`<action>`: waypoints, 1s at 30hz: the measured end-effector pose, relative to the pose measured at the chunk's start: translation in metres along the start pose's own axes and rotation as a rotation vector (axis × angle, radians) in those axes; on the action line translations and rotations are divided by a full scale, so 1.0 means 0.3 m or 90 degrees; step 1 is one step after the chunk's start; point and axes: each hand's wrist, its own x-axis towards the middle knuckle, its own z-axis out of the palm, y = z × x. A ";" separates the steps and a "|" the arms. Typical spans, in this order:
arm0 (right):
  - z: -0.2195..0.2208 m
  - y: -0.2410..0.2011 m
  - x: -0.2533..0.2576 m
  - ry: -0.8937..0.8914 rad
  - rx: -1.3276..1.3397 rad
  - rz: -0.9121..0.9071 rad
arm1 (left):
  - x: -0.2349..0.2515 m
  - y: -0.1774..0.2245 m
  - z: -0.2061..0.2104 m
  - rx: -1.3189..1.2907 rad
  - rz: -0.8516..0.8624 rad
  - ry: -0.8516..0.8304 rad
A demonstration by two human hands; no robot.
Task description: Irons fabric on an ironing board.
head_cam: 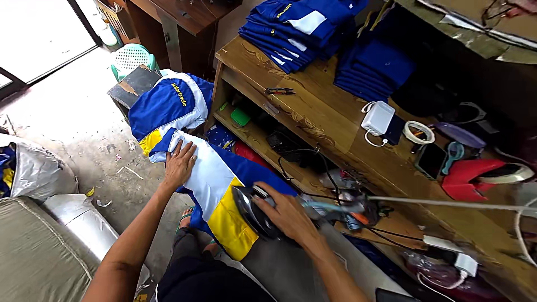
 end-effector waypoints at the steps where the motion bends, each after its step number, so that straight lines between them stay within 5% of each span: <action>1: 0.010 -0.053 0.093 -0.017 -0.013 -0.018 | -0.001 -0.014 0.001 -0.001 0.006 -0.009; 8: 0.046 -0.259 0.435 -0.075 -0.132 -0.106 | 0.019 -0.095 -0.024 0.007 0.054 -0.068; 15: 0.118 -0.220 0.175 -0.195 -0.209 -0.181 | 0.034 -0.109 -0.031 -0.013 0.053 -0.097; 19: 0.139 -0.118 0.060 -0.091 -0.161 -0.136 | 0.035 -0.084 -0.031 -0.022 0.031 -0.085; 26: 0.094 -0.114 0.146 0.036 -0.088 0.082 | 0.025 -0.078 0.001 -0.022 0.026 -0.034; 30: 0.092 -0.122 0.155 -0.070 -0.123 -0.033 | 0.050 -0.076 -0.015 -0.004 0.008 -0.034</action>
